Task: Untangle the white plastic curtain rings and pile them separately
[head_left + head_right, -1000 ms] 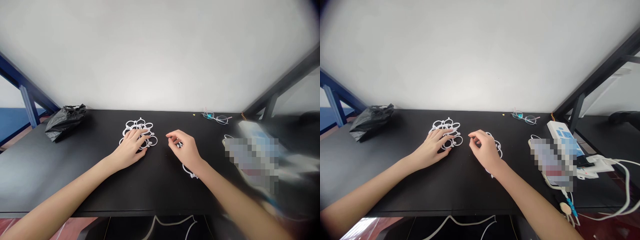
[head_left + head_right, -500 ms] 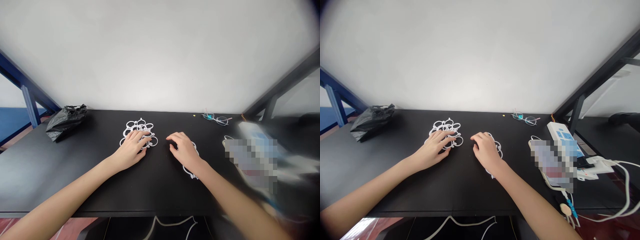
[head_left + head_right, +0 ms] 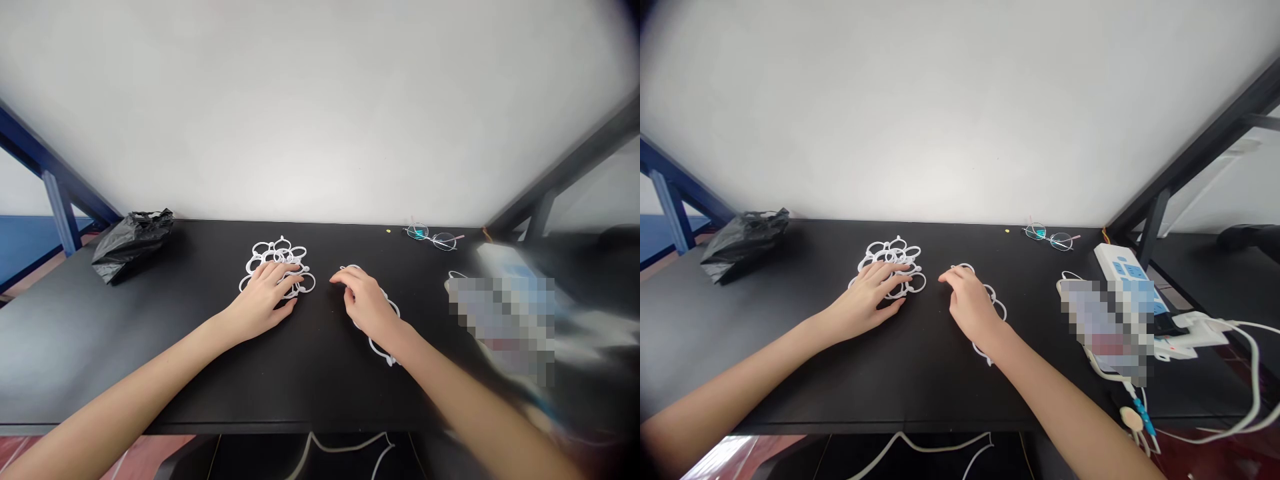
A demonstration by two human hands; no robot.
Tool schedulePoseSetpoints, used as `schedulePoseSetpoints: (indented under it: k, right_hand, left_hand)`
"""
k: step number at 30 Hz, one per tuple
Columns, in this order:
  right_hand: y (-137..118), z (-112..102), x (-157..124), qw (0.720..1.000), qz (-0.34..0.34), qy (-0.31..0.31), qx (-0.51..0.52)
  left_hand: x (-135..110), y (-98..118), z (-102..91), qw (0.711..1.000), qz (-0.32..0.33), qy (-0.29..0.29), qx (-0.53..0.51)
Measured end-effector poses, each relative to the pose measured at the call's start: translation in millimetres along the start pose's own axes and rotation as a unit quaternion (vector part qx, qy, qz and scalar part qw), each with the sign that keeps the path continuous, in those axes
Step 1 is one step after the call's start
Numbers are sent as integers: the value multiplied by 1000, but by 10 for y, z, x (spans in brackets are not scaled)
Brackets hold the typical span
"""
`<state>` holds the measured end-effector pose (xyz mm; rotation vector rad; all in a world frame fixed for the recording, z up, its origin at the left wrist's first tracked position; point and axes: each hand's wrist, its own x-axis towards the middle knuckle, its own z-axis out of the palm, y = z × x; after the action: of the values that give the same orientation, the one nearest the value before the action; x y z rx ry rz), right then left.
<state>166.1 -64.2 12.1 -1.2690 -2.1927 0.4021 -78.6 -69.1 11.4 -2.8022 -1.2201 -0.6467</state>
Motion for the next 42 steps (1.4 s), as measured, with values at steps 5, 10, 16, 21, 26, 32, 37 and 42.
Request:
schedulePoseSetpoints:
  k: [5,10,16,21,26,32,37,42]
  right_hand:
    - [-10,-19,20,993,-47,95,52]
    - [-128,-76,4,977,-79,173,100]
    - [-175,-67,-1,964,-50,177,194]
    - [-209,5,-18,941,32,85,325]
    - [-263,54,-41,896,92,-6,435]
    - [-260,56,-12,882,117,-19,456]
    - [-233,-9,-4,897,109,-61,423]
    - [-239,-46,-23,908,94,-88,398]
  left_hand:
    - [-2,7,-1,1000,0,-5,-5]
    - [13,39,-19,1000,0,2,-25]
    - [17,96,-55,997,36,30,-67]
    - [2,151,-85,992,76,33,-91]
    - [12,176,-89,988,101,17,-115]
    - [-1,168,-40,986,96,61,-121]
    - [7,164,-41,983,92,87,-137]
    - [29,180,-61,978,49,122,-161]
